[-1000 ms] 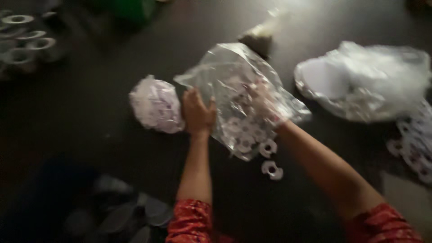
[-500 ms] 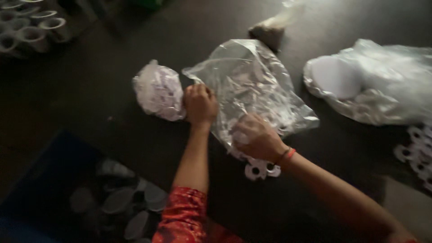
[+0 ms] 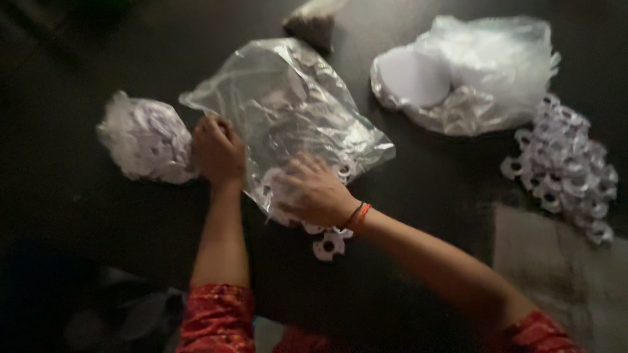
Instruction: The person sits at a dark workbench and assembles white plastic lamp-holder components by hand, snapping pieces together one at a time and placing finished assemblies in piles. They occasionally take parts from plastic bags and move completed pieces aside to keep working.
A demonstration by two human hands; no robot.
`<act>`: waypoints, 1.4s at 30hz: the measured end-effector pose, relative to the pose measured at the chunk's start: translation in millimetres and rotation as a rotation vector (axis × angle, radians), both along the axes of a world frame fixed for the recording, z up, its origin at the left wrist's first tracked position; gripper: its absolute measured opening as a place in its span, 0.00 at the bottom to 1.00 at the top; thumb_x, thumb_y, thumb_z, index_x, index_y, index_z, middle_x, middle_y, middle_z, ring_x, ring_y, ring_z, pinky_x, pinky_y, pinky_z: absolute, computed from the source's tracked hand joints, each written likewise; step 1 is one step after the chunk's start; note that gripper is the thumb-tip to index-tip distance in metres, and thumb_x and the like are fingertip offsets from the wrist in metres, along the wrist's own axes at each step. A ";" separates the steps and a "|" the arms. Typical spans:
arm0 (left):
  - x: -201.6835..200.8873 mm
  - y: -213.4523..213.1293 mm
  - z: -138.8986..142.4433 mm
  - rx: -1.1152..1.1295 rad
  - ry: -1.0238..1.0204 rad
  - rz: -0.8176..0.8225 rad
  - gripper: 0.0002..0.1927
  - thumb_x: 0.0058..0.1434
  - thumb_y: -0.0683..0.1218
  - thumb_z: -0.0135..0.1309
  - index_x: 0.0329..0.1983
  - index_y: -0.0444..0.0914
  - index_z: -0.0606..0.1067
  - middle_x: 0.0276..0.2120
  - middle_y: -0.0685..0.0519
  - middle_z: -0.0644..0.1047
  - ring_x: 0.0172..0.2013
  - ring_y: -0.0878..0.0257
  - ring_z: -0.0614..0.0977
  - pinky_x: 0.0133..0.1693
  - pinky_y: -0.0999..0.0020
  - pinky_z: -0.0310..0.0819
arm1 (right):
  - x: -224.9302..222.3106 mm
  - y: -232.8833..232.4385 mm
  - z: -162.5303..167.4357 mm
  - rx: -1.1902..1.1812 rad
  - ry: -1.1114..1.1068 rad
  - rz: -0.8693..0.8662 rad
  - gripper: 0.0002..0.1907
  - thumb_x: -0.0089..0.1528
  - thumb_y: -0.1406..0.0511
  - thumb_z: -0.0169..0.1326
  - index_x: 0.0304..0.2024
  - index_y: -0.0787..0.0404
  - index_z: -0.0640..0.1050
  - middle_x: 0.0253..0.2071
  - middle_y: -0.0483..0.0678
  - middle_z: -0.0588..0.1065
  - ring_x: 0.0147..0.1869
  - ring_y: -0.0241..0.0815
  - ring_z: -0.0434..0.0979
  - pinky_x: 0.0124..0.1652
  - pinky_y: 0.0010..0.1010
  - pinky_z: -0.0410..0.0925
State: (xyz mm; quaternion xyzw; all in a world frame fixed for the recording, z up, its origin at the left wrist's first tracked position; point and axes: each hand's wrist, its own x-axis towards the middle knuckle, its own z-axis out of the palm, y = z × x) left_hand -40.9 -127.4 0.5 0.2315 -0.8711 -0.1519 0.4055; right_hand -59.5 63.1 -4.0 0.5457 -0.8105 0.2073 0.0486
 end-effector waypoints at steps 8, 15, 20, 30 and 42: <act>-3.9 -7.0 -10.8 -0.031 0.063 -0.026 0.09 0.66 0.43 0.57 0.45 0.37 0.71 0.43 0.46 0.77 0.47 0.45 0.79 0.47 0.49 0.72 | 0.8 -33.3 -19.9 -0.119 0.223 -0.029 0.29 0.58 0.45 0.60 0.58 0.45 0.77 0.65 0.59 0.67 0.70 0.67 0.61 0.62 0.70 0.57; -8.6 -19.2 -20.8 -0.077 0.050 0.008 0.07 0.67 0.41 0.56 0.44 0.38 0.70 0.42 0.46 0.76 0.45 0.46 0.78 0.47 0.50 0.71 | 27.9 26.4 -39.8 0.020 0.072 0.286 0.25 0.57 0.54 0.60 0.57 0.48 0.78 0.63 0.56 0.69 0.71 0.64 0.62 0.66 0.61 0.57; -11.8 -34.3 -31.4 -0.049 0.060 0.083 0.04 0.75 0.43 0.53 0.46 0.39 0.71 0.41 0.48 0.76 0.42 0.49 0.80 0.44 0.51 0.72 | 30.5 98.9 -34.0 -0.084 -0.049 0.274 0.18 0.60 0.59 0.64 0.51 0.54 0.76 0.62 0.53 0.70 0.72 0.58 0.66 0.70 0.59 0.56; -14.4 -36.2 -36.6 -0.048 0.286 0.184 0.03 0.75 0.40 0.48 0.48 0.36 0.70 0.44 0.48 0.76 0.43 0.52 0.81 0.44 0.57 0.77 | -24.8 50.5 -56.6 -0.132 0.201 -0.123 0.27 0.59 0.58 0.59 0.55 0.72 0.75 0.60 0.68 0.69 0.68 0.66 0.64 0.66 0.51 0.59; -10.0 -28.0 -46.1 0.025 0.171 0.289 0.04 0.70 0.40 0.49 0.46 0.37 0.69 0.40 0.48 0.74 0.40 0.53 0.78 0.47 0.55 0.72 | -11.2 142.3 -15.7 -0.290 -0.167 0.266 0.11 0.58 0.75 0.60 0.43 0.61 0.79 0.45 0.50 0.76 0.49 0.47 0.79 0.48 0.39 0.75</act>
